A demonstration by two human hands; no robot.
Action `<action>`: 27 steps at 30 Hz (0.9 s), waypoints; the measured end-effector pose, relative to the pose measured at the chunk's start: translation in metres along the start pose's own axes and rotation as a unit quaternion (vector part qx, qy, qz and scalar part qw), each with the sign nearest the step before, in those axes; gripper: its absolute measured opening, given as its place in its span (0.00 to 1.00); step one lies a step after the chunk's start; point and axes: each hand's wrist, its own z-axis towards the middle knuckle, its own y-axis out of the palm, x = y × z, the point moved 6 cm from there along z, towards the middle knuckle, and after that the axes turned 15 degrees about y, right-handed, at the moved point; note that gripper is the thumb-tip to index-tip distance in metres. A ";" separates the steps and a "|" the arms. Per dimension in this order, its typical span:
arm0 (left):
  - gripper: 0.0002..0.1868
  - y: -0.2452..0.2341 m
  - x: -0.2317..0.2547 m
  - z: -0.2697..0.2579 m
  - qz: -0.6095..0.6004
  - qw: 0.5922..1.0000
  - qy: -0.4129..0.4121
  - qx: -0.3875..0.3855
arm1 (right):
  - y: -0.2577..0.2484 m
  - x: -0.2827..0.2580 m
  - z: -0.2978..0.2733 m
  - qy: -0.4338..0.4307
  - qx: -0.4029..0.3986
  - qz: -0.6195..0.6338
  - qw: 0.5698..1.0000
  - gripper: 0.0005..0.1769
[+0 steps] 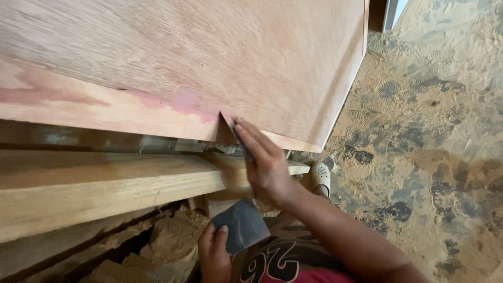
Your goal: The person sands the surface and edges of a large plywood board using pieces of sandpaper. They alternate between using their hands and a small sanding block to smooth different sections of the wood.
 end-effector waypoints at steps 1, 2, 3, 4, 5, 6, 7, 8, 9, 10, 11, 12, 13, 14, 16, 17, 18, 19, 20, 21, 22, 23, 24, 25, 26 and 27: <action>0.15 -0.003 -0.002 0.000 0.007 1.000 -0.024 0.007 | 0.007 -0.003 -0.004 0.006 0.001 -0.005 1.000 0.25; 0.14 -0.002 0.000 0.002 0.021 1.000 -0.014 -0.006 | 0.011 -0.005 -0.009 0.013 0.002 -0.009 1.000 0.25; 0.14 -0.003 0.001 0.003 0.036 0.999 -0.004 -0.018 | 0.011 -0.010 -0.016 -0.006 0.003 -0.033 0.999 0.25; 0.15 -0.003 0.001 0.003 0.051 0.998 0.006 -0.030 | 0.010 -0.015 -0.022 -0.024 0.004 -0.057 0.998 0.26; 0.13 -0.002 0.001 0.007 0.027 0.999 0.006 -0.024 | 0.010 -0.017 -0.025 -0.044 0.009 -0.084 0.995 0.27; 0.13 0.000 0.000 0.011 0.002 1.000 0.006 -0.018 | 0.008 -0.015 -0.026 -0.052 -0.011 -0.055 0.997 0.28; 0.14 0.002 0.000 0.011 -0.022 1.000 0.003 -0.010 | 0.004 -0.015 -0.028 -0.060 -0.033 -0.024 0.997 0.29; 0.13 0.004 0.000 0.010 -0.025 1.000 0.000 -0.013 | 0.001 -0.014 -0.030 -0.067 -0.056 0.007 0.996 0.30; 0.12 0.006 -0.001 0.012 -0.030 0.999 -0.003 -0.016 | -0.003 -0.006 -0.027 -0.029 -0.035 0.004 0.999 0.29; 0.12 0.007 -0.001 0.013 -0.034 0.999 -0.005 -0.020 | -0.006 0.003 -0.022 0.009 -0.015 0.002 1.000 0.28; 0.11 0.008 -0.001 0.013 -0.042 0.999 -0.013 -0.020 | -0.010 0.009 -0.017 0.045 0.002 0.002 0.999 0.26; 0.11 0.009 -0.001 0.015 -0.050 0.998 -0.021 -0.020 | -0.008 0.013 -0.012 0.080 -0.005 0.033 0.996 0.27; 0.11 0.009 -0.004 0.015 -0.059 0.998 -0.032 -0.019 | -0.003 0.017 -0.009 0.117 -0.013 0.063 0.991 0.29; 0.11 0.006 -0.007 0.013 -0.038 0.998 -0.038 -0.013 | 0.001 0.019 -0.007 0.154 -0.022 0.093 0.983 0.30; 0.11 0.005 -0.010 0.013 0.001 0.999 -0.046 -0.009 | -0.002 -0.014 -0.010 -0.002 -0.009 -0.014 1.000 0.29; 0.11 0.007 -0.008 0.014 -0.015 0.999 -0.014 -0.027 | -0.002 -0.030 -0.015 -0.078 -0.008 -0.065 0.995 0.29; 0.10 0.009 -0.006 0.016 -0.032 0.998 0.018 -0.045 | -0.004 -0.031 -0.011 -0.050 -0.043 -0.004 0.998 0.29; 0.10 0.012 -0.003 0.016 -0.049 0.996 0.050 -0.064 | -0.009 -0.030 -0.007 -0.022 -0.079 0.057 0.995 0.29; 0.10 0.011 -0.004 0.016 -0.042 0.997 0.028 -0.060 | -0.014 -0.027 -0.001 0.006 -0.114 0.118 0.986 0.30; 0.11 0.011 -0.006 0.016 -0.036 0.998 0.006 -0.057 | -0.023 -0.024 0.004 0.008 -0.082 0.075 0.994 0.29; 0.12 0.012 -0.008 0.014 -0.030 0.998 -0.016 -0.053 | -0.033 -0.021 0.009 0.009 -0.048 0.032 0.998 0.29; 0.12 0.015 -0.004 0.015 -0.034 0.998 -0.006 -0.061 | -0.039 -0.020 0.017 0.005 -0.014 -0.009 1.000 0.29; 0.13 0.018 0.000 0.016 -0.037 0.997 0.005 -0.069 | -0.039 -0.025 0.023 -0.037 -0.021 -0.018 0.999 0.29; 0.13 0.020 0.003 0.013 -0.042 0.996 0.014 -0.073 | -0.038 -0.030 0.028 -0.079 -0.032 -0.025 0.996 0.29; 0.13 0.020 0.004 0.010 -0.063 0.996 0.011 -0.065 | -0.037 -0.036 0.033 -0.121 -0.043 -0.032 0.991 0.29; 0.14 0.023 0.006 0.009 -0.087 0.994 0.010 -0.059 | -0.038 -0.042 0.042 -0.160 -0.056 -0.036 0.985 0.28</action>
